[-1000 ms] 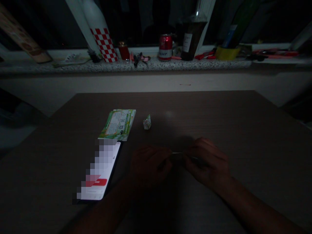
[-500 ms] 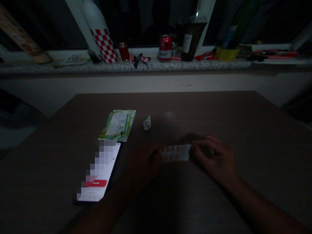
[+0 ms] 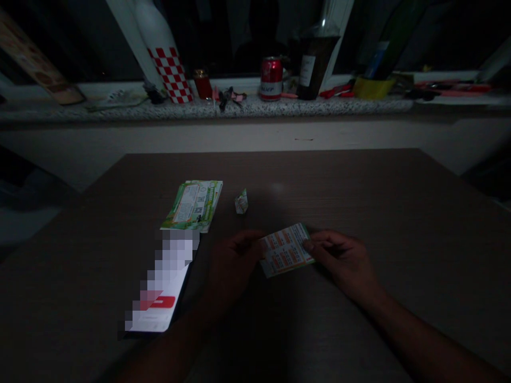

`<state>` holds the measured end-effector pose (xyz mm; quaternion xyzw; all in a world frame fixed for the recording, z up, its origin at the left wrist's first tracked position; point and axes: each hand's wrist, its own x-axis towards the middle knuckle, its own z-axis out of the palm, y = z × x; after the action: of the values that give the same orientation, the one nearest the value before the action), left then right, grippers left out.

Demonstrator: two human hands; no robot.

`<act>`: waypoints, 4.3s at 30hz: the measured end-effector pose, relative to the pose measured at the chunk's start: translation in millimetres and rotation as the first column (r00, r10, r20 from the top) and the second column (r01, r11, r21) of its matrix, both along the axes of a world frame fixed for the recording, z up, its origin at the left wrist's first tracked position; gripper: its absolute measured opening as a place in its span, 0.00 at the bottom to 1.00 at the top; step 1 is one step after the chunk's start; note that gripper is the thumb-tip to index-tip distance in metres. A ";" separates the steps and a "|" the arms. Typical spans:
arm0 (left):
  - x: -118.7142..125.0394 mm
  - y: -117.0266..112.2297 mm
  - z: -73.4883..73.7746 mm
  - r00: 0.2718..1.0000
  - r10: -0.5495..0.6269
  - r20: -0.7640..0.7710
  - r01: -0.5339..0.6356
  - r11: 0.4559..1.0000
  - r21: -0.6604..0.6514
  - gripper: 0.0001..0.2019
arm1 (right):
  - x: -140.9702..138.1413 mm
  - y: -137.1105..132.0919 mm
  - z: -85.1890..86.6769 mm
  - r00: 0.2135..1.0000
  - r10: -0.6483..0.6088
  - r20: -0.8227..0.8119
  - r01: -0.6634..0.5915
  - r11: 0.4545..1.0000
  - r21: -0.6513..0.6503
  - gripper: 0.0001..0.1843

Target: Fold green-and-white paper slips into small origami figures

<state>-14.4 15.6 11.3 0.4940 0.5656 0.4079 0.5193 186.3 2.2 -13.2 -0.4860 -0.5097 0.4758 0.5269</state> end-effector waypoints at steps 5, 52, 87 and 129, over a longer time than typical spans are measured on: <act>2.2 0.0 -6.5 0.973 -0.047 0.225 0.074 0.991 -0.114 0.07 | 5.3 1.5 -6.6 0.960 0.175 -0.220 -0.174 0.984 0.024 0.12; -0.4 -12.6 -13.7 0.836 -0.535 0.121 0.543 0.838 -0.047 0.15 | 1.5 -4.3 -0.3 0.883 0.468 -0.015 -0.451 0.860 0.239 0.04; -0.6 -12.6 -4.4 0.862 -0.490 0.131 0.477 0.871 0.116 0.05 | -0.7 -12.8 13.1 0.816 0.433 0.382 -0.550 0.786 0.283 0.14; 1.1 -15.2 -0.2 0.954 -0.236 -0.182 0.291 0.873 0.392 0.05 | -8.3 -13.7 11.6 0.969 -0.012 0.247 -0.061 0.956 0.287 0.05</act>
<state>-13.4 0.4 11.1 0.6906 0.4254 0.4112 0.4159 178.0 -11.5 -1.6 -0.4515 -0.6419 0.3376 0.5198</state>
